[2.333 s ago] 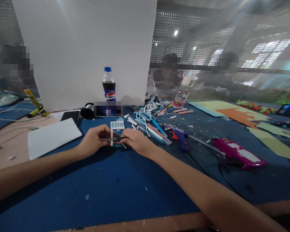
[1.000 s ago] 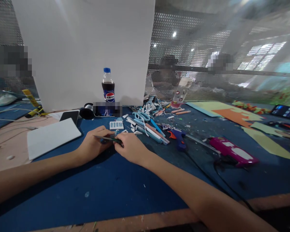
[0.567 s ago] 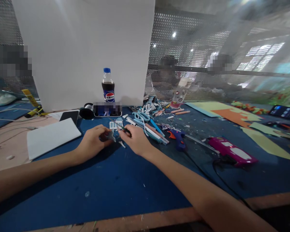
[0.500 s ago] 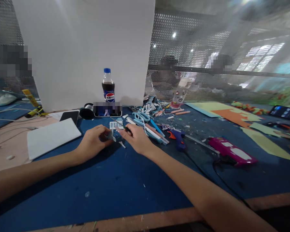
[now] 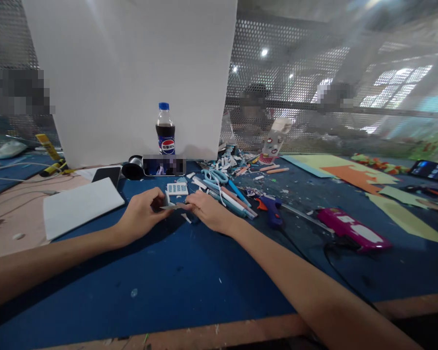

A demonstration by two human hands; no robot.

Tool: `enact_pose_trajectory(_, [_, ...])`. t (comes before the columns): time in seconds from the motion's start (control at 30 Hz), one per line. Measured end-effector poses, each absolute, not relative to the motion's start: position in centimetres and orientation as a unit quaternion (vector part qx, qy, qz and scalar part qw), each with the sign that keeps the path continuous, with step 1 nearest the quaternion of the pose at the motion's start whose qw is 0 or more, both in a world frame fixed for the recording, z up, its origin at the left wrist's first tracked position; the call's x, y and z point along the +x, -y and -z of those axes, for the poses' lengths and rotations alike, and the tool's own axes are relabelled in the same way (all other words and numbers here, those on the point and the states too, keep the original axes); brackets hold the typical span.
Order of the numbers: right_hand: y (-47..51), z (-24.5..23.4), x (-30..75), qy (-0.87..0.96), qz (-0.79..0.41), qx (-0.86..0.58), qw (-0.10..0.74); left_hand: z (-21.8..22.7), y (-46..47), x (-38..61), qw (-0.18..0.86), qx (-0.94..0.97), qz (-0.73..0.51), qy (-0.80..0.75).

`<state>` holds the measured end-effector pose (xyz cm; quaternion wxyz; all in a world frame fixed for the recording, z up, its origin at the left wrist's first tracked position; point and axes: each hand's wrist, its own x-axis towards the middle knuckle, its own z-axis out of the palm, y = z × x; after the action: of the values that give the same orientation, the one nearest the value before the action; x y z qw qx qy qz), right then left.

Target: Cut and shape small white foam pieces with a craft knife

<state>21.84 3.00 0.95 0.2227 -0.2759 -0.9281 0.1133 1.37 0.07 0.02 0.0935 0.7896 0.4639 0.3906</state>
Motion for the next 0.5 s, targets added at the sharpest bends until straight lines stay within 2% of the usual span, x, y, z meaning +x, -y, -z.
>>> enact_pose_trajectory(0.17, [-2.99, -0.97, 21.77, 0.929, -0.111, -0.279, 0.215, 0.14, -0.22, 1.27, 0.132, 0.785, -0.392, -0.46])
enact_pose_trajectory(0.5, [-2.91, -0.8, 21.65, 0.932, -0.094, -0.286, 0.2, 0.06, -0.21, 1.32, 0.138, 0.788, -0.392, -0.455])
